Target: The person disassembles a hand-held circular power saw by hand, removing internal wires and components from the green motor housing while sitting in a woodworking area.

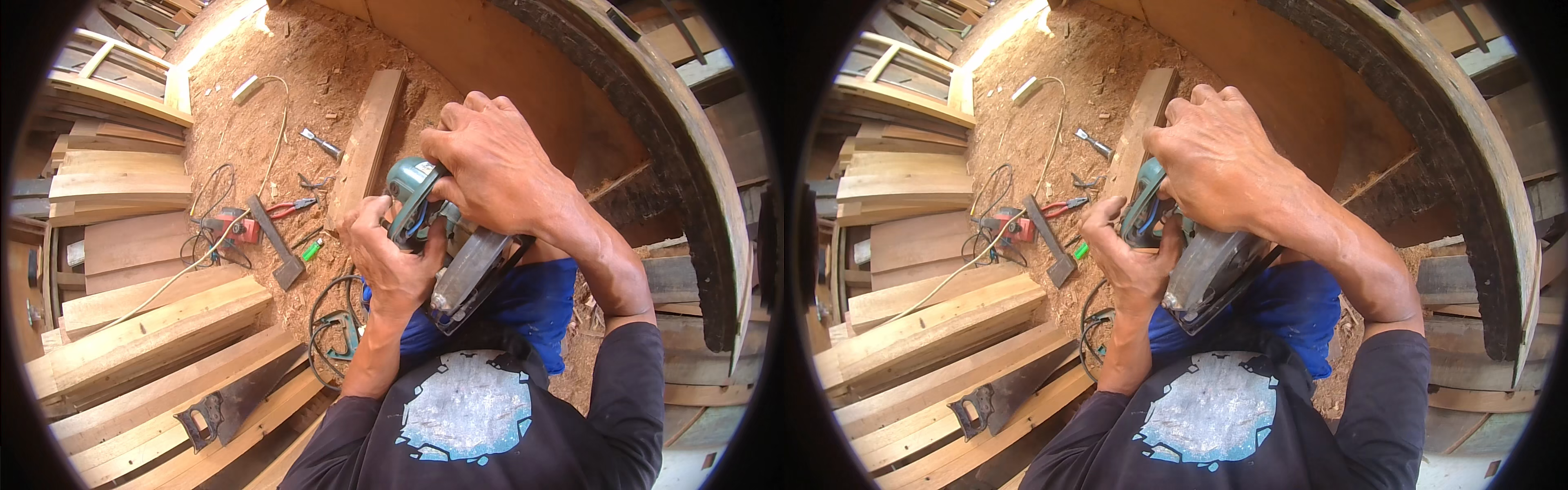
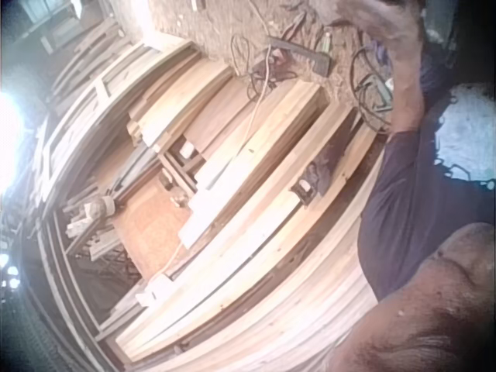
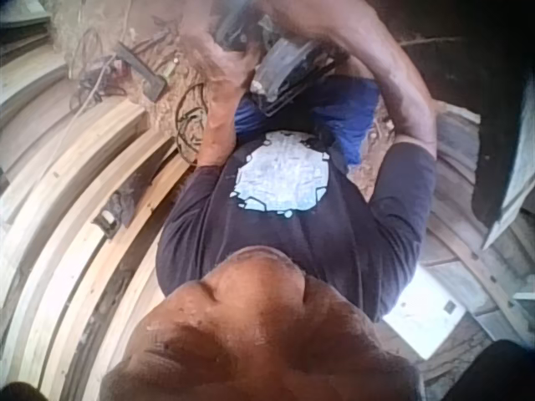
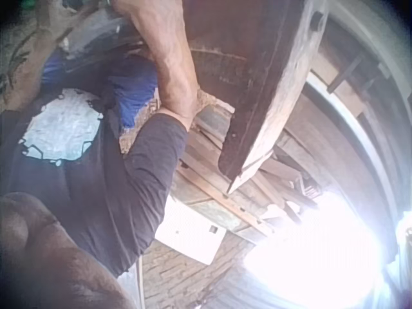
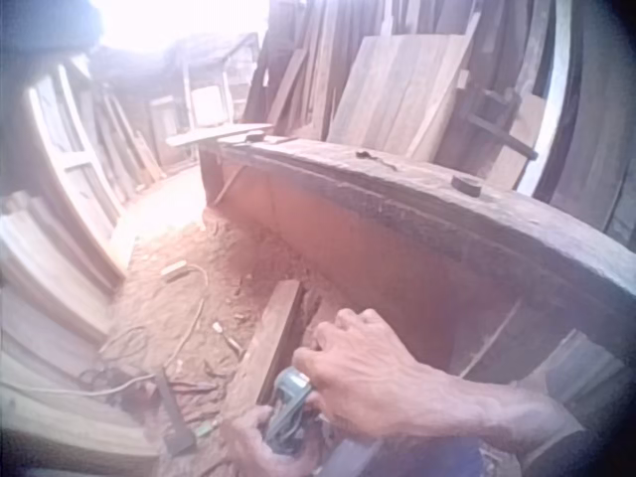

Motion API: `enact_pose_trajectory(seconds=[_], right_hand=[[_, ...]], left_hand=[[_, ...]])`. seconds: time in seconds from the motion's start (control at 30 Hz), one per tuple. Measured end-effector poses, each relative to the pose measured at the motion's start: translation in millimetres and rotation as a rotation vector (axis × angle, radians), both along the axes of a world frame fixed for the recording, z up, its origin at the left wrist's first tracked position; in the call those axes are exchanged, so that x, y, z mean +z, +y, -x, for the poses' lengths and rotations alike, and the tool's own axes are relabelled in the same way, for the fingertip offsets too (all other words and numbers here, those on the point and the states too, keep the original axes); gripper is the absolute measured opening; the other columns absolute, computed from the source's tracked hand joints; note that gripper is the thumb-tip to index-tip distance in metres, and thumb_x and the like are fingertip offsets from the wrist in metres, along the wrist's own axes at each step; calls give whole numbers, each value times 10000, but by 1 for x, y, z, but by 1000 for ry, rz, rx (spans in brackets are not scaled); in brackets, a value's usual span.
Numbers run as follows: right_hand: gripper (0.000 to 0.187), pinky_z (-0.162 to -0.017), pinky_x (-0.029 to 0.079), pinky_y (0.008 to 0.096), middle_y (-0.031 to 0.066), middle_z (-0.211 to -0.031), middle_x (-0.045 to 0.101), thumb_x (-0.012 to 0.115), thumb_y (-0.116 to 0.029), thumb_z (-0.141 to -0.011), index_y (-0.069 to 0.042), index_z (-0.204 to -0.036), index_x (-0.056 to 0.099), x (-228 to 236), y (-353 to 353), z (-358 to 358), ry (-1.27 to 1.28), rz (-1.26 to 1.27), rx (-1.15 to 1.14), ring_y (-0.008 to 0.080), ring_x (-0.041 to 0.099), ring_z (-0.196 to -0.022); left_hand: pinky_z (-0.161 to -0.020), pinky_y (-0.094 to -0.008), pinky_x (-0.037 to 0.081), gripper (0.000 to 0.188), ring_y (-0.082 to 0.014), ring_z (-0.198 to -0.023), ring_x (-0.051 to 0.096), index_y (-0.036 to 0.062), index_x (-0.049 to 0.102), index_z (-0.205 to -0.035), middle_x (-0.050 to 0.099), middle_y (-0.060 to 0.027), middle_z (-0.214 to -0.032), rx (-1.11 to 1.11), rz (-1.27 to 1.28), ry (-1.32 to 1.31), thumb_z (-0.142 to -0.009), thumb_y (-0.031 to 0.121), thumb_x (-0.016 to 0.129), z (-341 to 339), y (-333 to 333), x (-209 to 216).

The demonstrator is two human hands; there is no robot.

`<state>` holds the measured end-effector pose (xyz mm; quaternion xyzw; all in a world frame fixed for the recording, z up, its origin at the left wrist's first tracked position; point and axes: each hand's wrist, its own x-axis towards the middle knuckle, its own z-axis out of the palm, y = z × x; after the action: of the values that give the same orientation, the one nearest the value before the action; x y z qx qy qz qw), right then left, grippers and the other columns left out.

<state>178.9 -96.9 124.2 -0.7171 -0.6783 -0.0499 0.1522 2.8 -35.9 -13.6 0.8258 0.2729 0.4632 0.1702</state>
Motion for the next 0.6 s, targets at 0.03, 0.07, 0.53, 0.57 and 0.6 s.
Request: enact_pose_trajectory(seconds=[0.03,0.07,0.53,0.57,0.6], right_hand=[[346,-886,493,488,166,-986,731,918,-292,-773,-53,-1000,811,0,1,0,-11,-8,1,362,678,-1030],[341,-881,493,488,166,-980,730,918,-290,-773,-54,-995,812,0,1,1,-22,-15,2,361,678,-1027],[256,-879,462,472,127,-949,681,867,-272,-794,-86,-945,779,-1,1,-3,7,9,-12,336,624,-990],[261,-881,462,472,128,-951,682,870,-273,-791,-87,-950,781,-1,1,-4,7,18,-11,337,626,-995],[261,-881,462,472,128,-951,682,870,-273,-791,-87,-950,781,0,1,-4,7,17,-12,337,626,-995]], left_hand=[[-1041,-511,462,950,-368,-1191,567,4,454,-1383,548,-200,-1276,-20,50,-100,-755,424,1029,-1,-1,0],[-1041,-511,462,950,-368,-1191,567,4,454,-1383,548,-200,-1276,-18,50,-100,-755,424,1029,0,0,1],[-1027,-466,492,703,-323,-1180,613,-2,476,-1399,601,-208,-1260,-137,-30,-32,-853,156,889,-1,11,6],[-1027,-466,492,703,-323,-1180,613,-2,476,-1399,601,-208,-1260,-139,-29,-33,-853,156,889,3,15,8],[-1049,-451,488,669,-303,-1203,609,-1,493,-1393,599,-208,-1287,-273,119,-53,-855,129,868,10,19,11]])
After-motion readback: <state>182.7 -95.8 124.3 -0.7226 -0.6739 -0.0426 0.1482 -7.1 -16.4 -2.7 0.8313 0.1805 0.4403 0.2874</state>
